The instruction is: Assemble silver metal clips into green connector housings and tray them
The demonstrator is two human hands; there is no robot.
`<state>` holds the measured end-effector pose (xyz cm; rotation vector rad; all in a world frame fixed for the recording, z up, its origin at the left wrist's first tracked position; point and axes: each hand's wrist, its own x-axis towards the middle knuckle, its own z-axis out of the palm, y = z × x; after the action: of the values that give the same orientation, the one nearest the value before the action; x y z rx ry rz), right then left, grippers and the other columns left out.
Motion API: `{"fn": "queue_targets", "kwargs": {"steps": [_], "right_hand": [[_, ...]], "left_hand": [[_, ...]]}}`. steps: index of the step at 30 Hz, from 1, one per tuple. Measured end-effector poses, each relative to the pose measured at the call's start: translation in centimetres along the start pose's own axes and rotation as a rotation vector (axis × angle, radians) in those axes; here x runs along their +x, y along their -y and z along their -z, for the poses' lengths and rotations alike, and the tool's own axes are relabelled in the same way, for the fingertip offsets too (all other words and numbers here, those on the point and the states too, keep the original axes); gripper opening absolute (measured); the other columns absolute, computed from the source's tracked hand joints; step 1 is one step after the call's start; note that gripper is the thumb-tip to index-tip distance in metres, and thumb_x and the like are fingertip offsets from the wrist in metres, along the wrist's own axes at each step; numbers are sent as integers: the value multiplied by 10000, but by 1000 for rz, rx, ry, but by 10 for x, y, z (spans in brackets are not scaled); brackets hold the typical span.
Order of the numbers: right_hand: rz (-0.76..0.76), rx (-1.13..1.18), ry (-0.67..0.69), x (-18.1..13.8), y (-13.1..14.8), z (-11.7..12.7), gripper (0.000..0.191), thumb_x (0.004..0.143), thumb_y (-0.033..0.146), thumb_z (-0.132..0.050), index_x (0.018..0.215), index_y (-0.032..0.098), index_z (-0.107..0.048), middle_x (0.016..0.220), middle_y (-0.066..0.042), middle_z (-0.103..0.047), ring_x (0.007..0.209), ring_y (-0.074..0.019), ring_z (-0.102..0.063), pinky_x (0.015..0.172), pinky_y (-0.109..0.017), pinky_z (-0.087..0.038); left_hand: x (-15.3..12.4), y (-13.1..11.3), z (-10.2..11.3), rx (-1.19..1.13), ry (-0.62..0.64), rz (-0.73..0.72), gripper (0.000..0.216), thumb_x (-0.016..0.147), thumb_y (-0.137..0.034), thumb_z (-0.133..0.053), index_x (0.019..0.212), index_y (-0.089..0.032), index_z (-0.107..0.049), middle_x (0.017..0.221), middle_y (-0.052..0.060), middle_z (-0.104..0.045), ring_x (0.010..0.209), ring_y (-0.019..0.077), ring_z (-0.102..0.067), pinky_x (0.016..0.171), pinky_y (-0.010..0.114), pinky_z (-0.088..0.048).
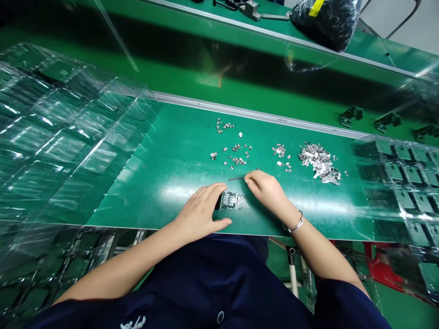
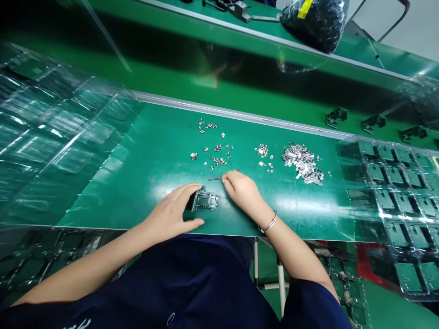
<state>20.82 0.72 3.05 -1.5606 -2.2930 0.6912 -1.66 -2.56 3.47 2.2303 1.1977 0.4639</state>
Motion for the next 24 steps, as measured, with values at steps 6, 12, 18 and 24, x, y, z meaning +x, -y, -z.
{"fn": "queue_targets", "kwargs": {"steps": [6,12,18,24], "right_hand": [[178,-155,82,28,-11,-4,62,900,163,-528,877,155,-585,921,-99,-586,857,-232,-513,783,-353,-413],[238,156,137,7,-4,-9,121,945,161,-441,938,178,-560,902,-53,-612,813,-165,-569,716,-267,-439],[262,104,155,5,3,-20,117,948,198,-448,934,188,-563,925,-64,-623,864,-178,-583,716,-273,-445],[160,5,196,5,13,-19,103,927,171,-454,873,178,-541,837,-54,-587,768,-173,-553,623,-258,-381]], "left_hand": [[-4,16,-10,79,-120,19,423,795,-251,-603,1187,-197,-453,1152,113,-568,1068,269,-577,880,407,-503],[-7,37,-7,91,-100,12,593,790,-342,-652,1292,-222,-362,1193,108,-571,1094,284,-556,903,446,-476],[-4,37,-12,95,-82,-2,572,808,-344,-627,1306,-230,-368,1124,94,-614,1034,282,-579,913,456,-451],[-4,35,-11,105,-105,2,494,824,-347,-593,1269,-221,-419,1098,94,-633,1004,281,-593,924,455,-443]]}}
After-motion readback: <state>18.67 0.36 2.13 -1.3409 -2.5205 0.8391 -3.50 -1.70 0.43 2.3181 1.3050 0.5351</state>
